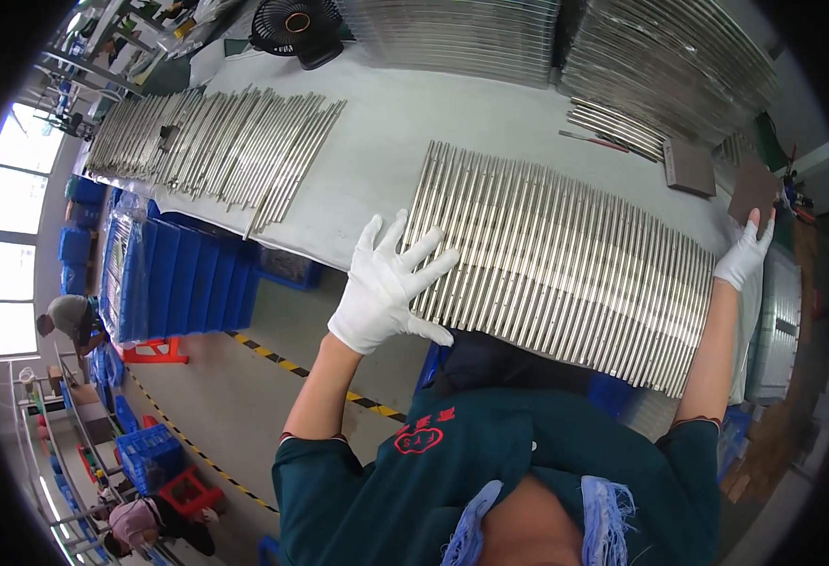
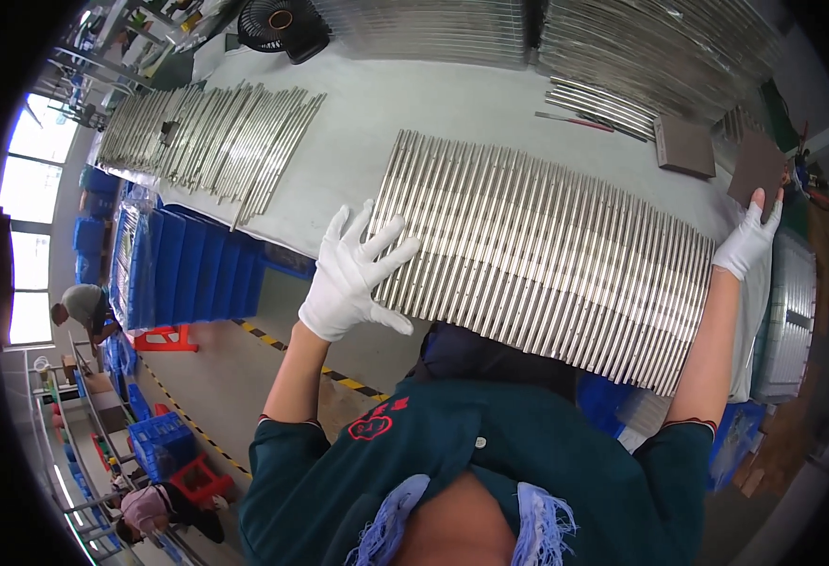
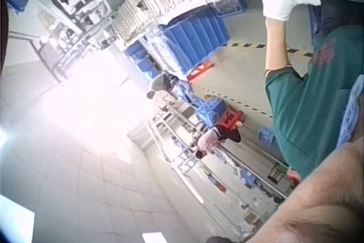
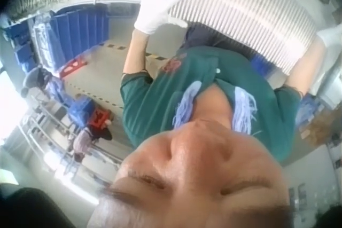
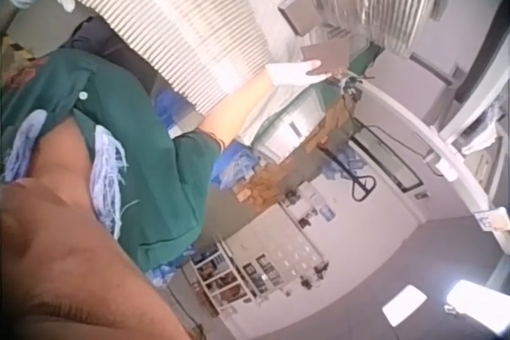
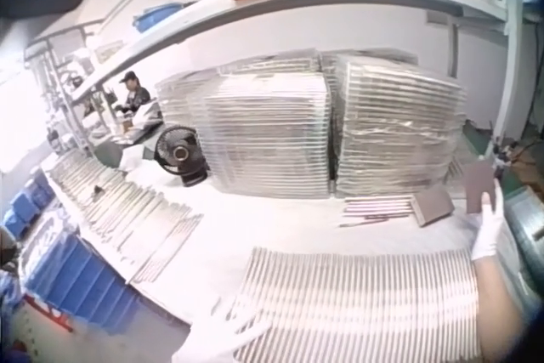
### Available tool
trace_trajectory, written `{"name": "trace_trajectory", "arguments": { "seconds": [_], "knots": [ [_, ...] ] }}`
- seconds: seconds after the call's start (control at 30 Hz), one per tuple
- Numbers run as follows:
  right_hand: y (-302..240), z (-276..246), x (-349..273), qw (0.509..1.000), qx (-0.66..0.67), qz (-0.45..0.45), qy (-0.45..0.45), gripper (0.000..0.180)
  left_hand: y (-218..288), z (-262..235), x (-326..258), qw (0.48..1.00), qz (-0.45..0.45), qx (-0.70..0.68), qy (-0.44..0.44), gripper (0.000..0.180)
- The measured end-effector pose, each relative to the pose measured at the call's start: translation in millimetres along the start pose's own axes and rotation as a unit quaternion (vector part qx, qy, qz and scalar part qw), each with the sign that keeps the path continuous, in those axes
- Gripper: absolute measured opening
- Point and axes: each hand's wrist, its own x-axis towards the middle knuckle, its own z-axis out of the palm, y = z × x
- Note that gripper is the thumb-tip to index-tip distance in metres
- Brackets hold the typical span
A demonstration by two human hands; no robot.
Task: Arranging and aligning thin metal rods on a production table using a spacer block.
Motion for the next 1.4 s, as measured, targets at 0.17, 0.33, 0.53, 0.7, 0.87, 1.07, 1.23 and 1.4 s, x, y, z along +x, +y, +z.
{"name": "trace_trajectory", "arguments": {
  "seconds": [0.17, 0.33, 0.53, 0.7, 0.87, 1.07, 1.23, 1.4],
  "knots": [
    [1.4, 0.5, 1.1, 1.000, -0.012, 0.012, 0.004, 0.068, -3.8, 4.8, 1.6, 1.000, 0.003, -0.018, -0.003, 0.112],
    [-0.9, 0.5, 0.5, 0.999, -0.003, 0.041, -0.007, 0.066, -2.2, 3.4, 1.0, 1.000, 0.004, -0.028, 0.005, 0.108],
    [3.0, 0.2, 2.9, 0.995, 0.047, 0.086, -0.015, 0.065, -40.9, -13.4, -23.6, 0.991, -0.093, 0.029, 0.086, 0.070],
    [8.9, 1.7, 5.2, 0.990, 0.094, 0.101, -0.021, 0.064, -107.2, -2.9, -50.6, 0.871, -0.386, 0.106, 0.285, 0.081],
    [12.5, 1.6, 5.1, 0.990, 0.099, 0.098, -0.031, 0.064, -142.4, 14.0, -27.8, 0.821, -0.526, 0.143, 0.169, 0.107],
    [17.6, 0.3, 8.4, 0.993, 0.068, 0.092, -0.036, 0.068, -160.2, 11.7, 10.6, 0.787, -0.604, 0.121, 0.037, 0.107],
    [21.6, 1.3, 7.8, 0.995, 0.054, 0.072, -0.030, 0.068, -163.3, 10.5, 31.2, 0.772, -0.623, 0.121, -0.014, 0.106],
    [19.9, 1.6, 6.9, 0.999, 0.021, 0.035, -0.029, 0.068, -159.8, 8.0, 45.4, 0.769, -0.595, 0.216, -0.087, 0.106]
  ]
}}
